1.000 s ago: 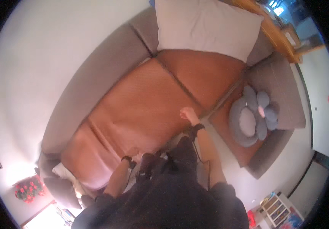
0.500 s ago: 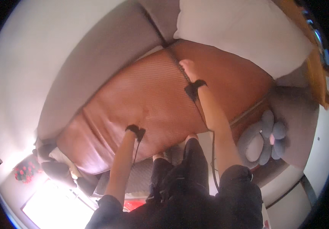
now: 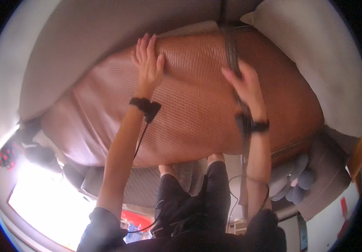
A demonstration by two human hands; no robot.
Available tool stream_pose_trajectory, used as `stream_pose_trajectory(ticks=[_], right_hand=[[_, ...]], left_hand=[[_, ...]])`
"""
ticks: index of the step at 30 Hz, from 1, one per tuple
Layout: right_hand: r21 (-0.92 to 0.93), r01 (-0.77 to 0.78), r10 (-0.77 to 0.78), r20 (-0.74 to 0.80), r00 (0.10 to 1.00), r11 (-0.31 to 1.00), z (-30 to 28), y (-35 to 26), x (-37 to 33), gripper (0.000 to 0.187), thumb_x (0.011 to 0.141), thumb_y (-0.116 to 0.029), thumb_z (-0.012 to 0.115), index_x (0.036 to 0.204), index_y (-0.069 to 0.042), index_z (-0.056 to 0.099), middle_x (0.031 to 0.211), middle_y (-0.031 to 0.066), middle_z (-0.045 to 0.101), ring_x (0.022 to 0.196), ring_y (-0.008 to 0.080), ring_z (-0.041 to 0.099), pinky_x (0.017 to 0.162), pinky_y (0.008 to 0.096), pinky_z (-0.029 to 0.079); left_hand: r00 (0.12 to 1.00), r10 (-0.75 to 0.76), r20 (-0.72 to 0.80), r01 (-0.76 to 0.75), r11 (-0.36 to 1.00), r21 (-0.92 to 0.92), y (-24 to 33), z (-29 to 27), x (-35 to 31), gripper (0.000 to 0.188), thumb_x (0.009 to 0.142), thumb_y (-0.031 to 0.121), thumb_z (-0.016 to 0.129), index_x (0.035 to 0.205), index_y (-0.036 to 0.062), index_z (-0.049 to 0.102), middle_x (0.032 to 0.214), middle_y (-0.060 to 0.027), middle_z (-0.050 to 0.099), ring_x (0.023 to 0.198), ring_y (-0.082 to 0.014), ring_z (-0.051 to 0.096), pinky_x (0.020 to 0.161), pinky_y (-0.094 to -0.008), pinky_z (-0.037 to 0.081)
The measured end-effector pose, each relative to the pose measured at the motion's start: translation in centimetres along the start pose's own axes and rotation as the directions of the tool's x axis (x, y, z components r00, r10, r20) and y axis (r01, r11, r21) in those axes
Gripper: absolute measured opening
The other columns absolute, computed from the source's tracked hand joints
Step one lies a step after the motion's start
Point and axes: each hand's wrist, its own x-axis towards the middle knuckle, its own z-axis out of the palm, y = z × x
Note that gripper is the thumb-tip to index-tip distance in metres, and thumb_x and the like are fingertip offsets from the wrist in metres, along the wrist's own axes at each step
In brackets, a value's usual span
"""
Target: Arranging pillows and placing a bamboo mat on a sofa.
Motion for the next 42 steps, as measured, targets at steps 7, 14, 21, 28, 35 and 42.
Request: stream_pose_trajectory(ticks=[7,14,21,28,35,42], right_hand=[[0.031,0.075,-0.067,-0.204,0.977,0.997,0.3,3.8,2.7,0.055,0.09,-0.029,0.067,0.135,-0.004,0.05,0.131,0.0136,0.057,0.119,0.0222,0.054,0.099,0.0341,0.041],[-0.256,-0.132,0.111,-0.093,0.989,0.958,-2.1,15.0,18.0,0.056,0.087,-0.017,0.065,0.138,-0.001,0.046,0.138,0.0203,0.049,0.125,0.0285,0.051,0.104,0.0358,0.038],[-0.622,-0.129,-0.147,-0.372,0.916,0.772,3.1,10.6,17.2,0.055,0.088,-0.02,0.06,0.139,-0.007,0.044,0.145,0.0202,0.039,0.136,0.0363,0.034,0.109,0.0459,0.032],[-0.749,0.081,-0.408,-0.263,0.875,0.658,5.6,17.2,18.0,0.05,0.1,-0.037,0.034,0.148,-0.023,0.03,0.156,0.01,0.021,0.143,0.0356,0.02,0.11,0.06,0.023],[-0.813,-0.026,-0.517,-0.395,0.759,0.582,7.5,19.9,18.7,0.052,0.096,-0.031,0.042,0.146,-0.023,0.035,0.153,0.0115,0.031,0.138,0.0378,0.028,0.108,0.0625,0.019],[-0.812,-0.019,-0.476,-0.361,0.802,0.584,8.0,20.3,18.1,0.056,0.092,-0.032,0.044,0.146,-0.023,0.034,0.154,0.0128,0.027,0.138,0.04,0.028,0.108,0.0645,0.018]], left_hand=[[0.985,-0.051,0.168,0.023,0.986,0.165,-0.1,2.4,-6.0,0.057,0.099,0.04,0.036,0.149,0.0135,0.028,0.157,-0.0199,0.013,0.144,-0.04,0.013,0.115,-0.0556,0.011],[0.926,-0.211,0.315,0.183,0.976,0.117,1.2,9.8,-0.4,0.059,0.1,0.042,0.037,0.151,0.016,0.024,0.158,-0.0175,0.013,0.145,-0.0353,0.015,0.116,-0.0502,0.017],[0.74,-0.29,0.606,0.033,0.917,0.397,1.3,7.2,4.1,0.057,0.099,0.041,0.039,0.147,0.0119,0.032,0.155,-0.0189,0.022,0.141,-0.0323,0.026,0.115,-0.0477,0.022],[0.979,-0.18,0.1,0.176,0.983,0.044,-1.7,13.1,5.4,0.071,0.095,0.05,0.04,0.147,0.0034,0.029,0.154,-0.0205,0.022,0.144,-0.0368,0.018,0.116,-0.051,0.014],[0.983,-0.175,0.058,0.153,0.949,0.277,-2.9,21.1,3.1,0.079,0.095,0.055,0.037,0.151,0.0023,0.016,0.159,-0.017,0.008,0.146,-0.0369,0.006,0.115,-0.0576,0.004],[0.947,-0.266,0.18,0.215,0.942,0.258,-3.0,20.5,3.1,0.08,0.097,0.058,0.027,0.152,0.0038,0.006,0.158,-0.0189,0.001,0.146,-0.0393,-0.003,0.115,-0.0581,-0.001]])
